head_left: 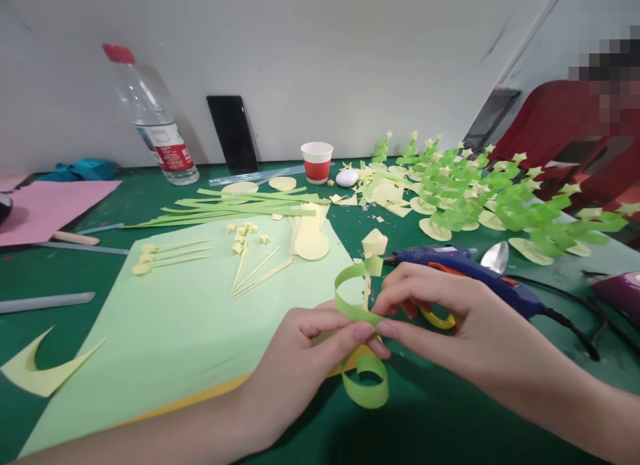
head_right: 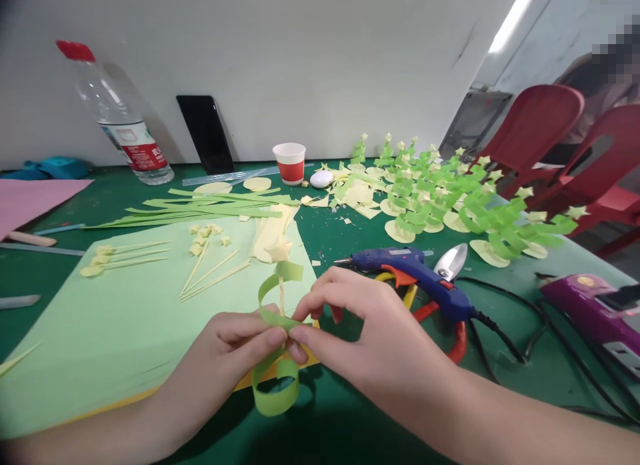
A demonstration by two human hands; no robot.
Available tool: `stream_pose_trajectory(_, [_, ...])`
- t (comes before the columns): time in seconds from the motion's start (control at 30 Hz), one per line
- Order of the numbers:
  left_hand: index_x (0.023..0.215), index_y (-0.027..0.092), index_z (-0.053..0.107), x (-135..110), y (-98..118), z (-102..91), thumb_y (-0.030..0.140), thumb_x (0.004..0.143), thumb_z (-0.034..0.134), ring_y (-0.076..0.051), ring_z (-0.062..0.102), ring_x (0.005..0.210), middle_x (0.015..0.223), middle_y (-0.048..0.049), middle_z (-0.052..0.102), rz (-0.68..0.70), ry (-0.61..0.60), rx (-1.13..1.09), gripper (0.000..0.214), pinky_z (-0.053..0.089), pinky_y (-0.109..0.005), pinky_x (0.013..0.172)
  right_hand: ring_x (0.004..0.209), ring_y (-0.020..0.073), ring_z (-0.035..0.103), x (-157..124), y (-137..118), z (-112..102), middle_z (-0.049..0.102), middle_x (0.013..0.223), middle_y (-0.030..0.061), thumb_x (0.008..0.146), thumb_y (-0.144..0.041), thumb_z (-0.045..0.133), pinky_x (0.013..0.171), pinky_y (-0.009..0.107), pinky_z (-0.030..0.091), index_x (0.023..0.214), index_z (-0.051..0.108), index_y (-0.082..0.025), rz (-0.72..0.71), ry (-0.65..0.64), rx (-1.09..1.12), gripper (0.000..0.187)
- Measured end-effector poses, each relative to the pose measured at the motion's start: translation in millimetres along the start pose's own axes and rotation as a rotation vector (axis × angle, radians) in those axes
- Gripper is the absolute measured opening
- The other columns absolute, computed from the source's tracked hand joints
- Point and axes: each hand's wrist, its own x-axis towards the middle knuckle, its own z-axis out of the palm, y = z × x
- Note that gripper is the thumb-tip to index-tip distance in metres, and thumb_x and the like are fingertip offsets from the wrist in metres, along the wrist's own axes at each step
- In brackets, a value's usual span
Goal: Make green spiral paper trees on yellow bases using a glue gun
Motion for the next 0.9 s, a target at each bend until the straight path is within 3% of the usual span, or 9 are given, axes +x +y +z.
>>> stream_pose_trajectory(0.37, [0.066,0.02,0.071,1,-1,-0.1,0.021,0.076,0.056,-0.008,0.057,0.068,0.071,0.0034,0.065,0.006,-0.013,-0.088,0.018,0.043,-0.013,0.063,0.058,0.0082,0.051,0,0,6,0.056,0.063,-0.002,0.069,-0.017,0.057,0.051,0.016,0.043,0.059,0.057,-0.02,0.047,0.16,0.08,0.011])
stream_pose_trajectory(0.77, [0.07,0.02,0.071,0,-2,-1.0,0.024,0.078,0.055,-0.011,0.059,0.075,0.077,0.0033,0.067,0.009,-0.011,-0.001,0.019,0.043,-0.017,0.072,0.058,0.0083,0.054,3,-8,-4,0.056,0.061,-0.0015,0.069,-0.022,0.058,0.051,0.014,0.044,0.054,0.058,-0.021,0.008,0.185,0.115,0.015])
stream_pose_trajectory(0.9, [0.071,0.02,0.071,0,-2,-1.0,0.028,0.079,0.054,-0.012,0.058,0.077,0.081,0.0027,0.067,-0.019,-0.028,0.013,0.02,0.042,-0.018,0.074,0.051,0.0103,0.054,2,-14,-8,0.062,0.062,-0.0012,0.072,-0.027,0.053,0.04,0.017,0.04,0.06,0.06,-0.023,0.114,0.132,0.108,0.014])
